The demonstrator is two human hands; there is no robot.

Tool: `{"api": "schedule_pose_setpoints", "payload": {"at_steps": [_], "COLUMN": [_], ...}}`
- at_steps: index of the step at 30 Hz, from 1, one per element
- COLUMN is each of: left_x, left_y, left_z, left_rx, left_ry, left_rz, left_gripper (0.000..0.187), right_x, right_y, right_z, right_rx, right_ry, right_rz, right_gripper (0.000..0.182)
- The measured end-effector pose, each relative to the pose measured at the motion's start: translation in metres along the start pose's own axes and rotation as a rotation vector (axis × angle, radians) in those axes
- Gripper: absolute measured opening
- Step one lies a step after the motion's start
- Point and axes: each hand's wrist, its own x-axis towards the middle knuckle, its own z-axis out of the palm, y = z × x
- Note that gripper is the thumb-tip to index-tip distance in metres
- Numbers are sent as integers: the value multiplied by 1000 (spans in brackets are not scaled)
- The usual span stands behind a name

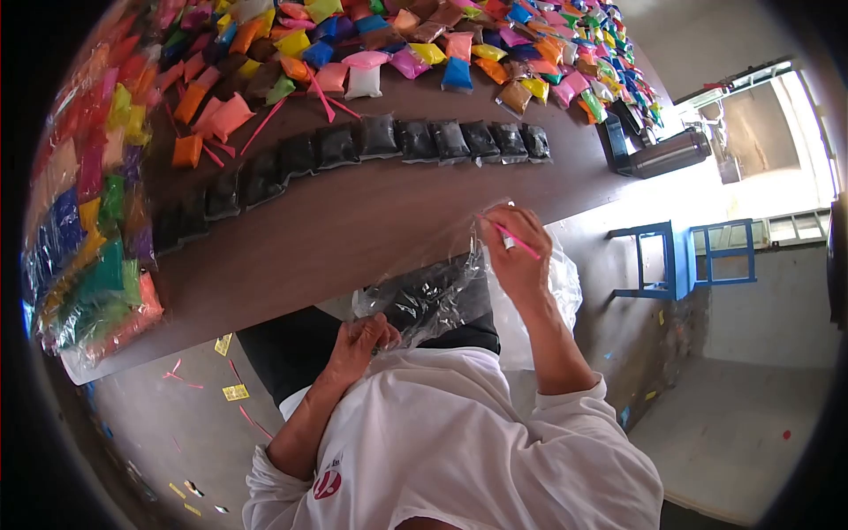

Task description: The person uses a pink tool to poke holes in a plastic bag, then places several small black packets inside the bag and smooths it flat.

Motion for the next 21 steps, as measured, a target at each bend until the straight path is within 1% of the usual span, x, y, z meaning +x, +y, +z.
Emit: {"api": "schedule_pose_setpoints", "payload": {"at_steps": [3, 4, 7, 10, 13, 16, 19, 21], "left_x": [1, 1, 0, 1, 1, 0, -3, 0], "left_y": [-2, -2, 2, 6, 6, 5, -3, -2], "left_z": [0, -1, 0, 2, 4, 0, -2, -2], "left_rx": [-17, -20, -36, -17, 18, 6, -24, -35], "left_ry": [-20, -17, -5, -16, -16, -13, -6, 0], "left_rz": [6, 1, -15, -21, -27, -20, -28, -23], "left_gripper": [57, 58, 58, 58, 58, 57, 59, 60], "right_x": [-4, -7, -8, -1, 6, 4, -4, -6], "right_y": [1, 5, 14, 21, 33, 31, 19, 14], "right_z": [11, 13, 16, 16, 13, 5, 3, 7], "right_rx": [-50, -108, -132, -181, -133, 1, 45, 8], "right_ry": [-48, -97, -100, -20, -18, -53, -77, -89], "right_rz": [10, 30, 37, 5, 120, 234, 171, 130], "right_gripper": [10, 9, 8, 6, 6, 6, 8, 8]}}
